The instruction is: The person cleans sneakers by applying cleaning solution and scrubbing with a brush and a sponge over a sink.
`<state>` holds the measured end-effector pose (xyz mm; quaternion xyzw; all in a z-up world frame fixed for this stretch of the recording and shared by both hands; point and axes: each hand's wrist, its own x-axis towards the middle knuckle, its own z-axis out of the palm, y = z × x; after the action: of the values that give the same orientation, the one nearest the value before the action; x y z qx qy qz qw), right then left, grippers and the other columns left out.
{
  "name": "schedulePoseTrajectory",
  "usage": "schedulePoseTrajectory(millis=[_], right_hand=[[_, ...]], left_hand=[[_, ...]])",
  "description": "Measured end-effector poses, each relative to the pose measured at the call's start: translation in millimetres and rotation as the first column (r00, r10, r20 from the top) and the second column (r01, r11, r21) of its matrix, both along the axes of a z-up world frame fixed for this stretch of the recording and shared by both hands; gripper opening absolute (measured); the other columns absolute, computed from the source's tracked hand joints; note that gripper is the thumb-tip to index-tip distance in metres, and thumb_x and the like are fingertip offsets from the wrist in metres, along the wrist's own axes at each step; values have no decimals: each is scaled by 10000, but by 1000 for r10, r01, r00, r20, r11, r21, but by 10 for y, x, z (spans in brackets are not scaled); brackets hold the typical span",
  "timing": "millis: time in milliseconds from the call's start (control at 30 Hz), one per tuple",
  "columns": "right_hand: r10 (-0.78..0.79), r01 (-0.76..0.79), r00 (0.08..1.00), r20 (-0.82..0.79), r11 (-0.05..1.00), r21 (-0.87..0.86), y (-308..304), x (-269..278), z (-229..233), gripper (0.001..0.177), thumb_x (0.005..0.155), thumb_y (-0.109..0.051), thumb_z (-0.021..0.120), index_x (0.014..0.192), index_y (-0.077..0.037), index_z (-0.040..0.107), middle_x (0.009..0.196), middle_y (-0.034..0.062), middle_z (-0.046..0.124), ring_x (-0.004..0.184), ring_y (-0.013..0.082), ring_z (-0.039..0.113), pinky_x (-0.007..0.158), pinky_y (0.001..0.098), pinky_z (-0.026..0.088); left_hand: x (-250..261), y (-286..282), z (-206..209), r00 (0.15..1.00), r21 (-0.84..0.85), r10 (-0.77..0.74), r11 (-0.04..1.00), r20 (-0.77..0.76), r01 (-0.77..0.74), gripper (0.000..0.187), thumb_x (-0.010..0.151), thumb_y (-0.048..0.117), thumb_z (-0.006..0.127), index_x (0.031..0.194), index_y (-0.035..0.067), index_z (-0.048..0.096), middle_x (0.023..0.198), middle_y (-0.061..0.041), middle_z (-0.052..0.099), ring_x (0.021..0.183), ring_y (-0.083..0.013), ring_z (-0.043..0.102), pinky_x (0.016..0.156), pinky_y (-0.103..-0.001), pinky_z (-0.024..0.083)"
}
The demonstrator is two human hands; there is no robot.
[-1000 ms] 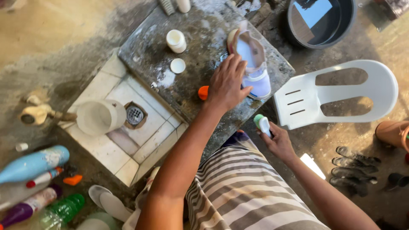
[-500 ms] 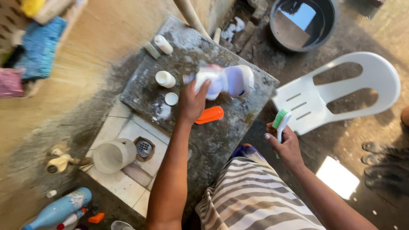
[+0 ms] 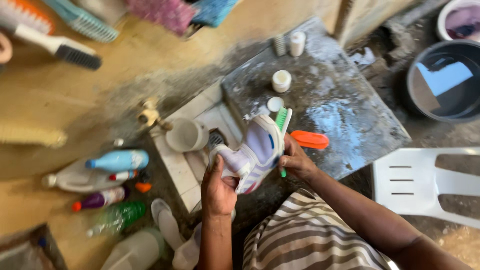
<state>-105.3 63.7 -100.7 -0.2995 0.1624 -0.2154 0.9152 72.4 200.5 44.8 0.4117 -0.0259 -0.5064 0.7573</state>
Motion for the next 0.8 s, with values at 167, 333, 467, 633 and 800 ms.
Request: schedulePoseTrajectory(millis=[167,333,467,633,800], right_hand=[[112,-115,992,50,992,59,188,568,332,1064,723,-448,939,1532,-29,389,1275,90,588,1106,195,563,931,370,473],[183,-196,979,87,965,176,205,863,667,1071,721,-430,925,1541,-35,358,1360,117,589,1257,246,590,1077,431,503],[242,-247,969,52,960,130,213,930,576,1061,706,-426,925,1524,-40,370,1357,127,578,1265,257,574,1092,428,472],[423,-424,902,88,906,-7,397,852,274,1030,723,-418,931,1507,-7,406,1354,129,581,1289,261,556,1132,398,444],[500,-500,866,29,866,-13,543,791,-14,916,866,-506,806,1551,5,478,1157,113,600,907,194,528,674,260,464]], left_hand=[[120,417,-51,974,41,220,975,-60,-218,400,1045,339,603,1299,30,593,1223,-115,676,1105,-265,660,925,-448,531],[-14,701,-48,888,-144,367,898,-277,-416,728,951,567,516,1366,-30,543,1343,-179,639,1248,-310,600,1065,-473,485],[-170,806,-281,882,125,418,908,-217,-399,889,930,638,540,1529,-1,389,1474,-150,529,1382,-314,467,1120,-500,386],[-248,1004,-753,781,-65,256,933,-570,-353,1088,791,848,447,1452,-17,431,1381,-211,601,1221,-348,593,988,-493,516],[-124,1556,-1328,788,-98,36,988,-615,-122,874,861,787,559,1385,94,460,1297,-140,616,1150,-313,630,917,-463,548]])
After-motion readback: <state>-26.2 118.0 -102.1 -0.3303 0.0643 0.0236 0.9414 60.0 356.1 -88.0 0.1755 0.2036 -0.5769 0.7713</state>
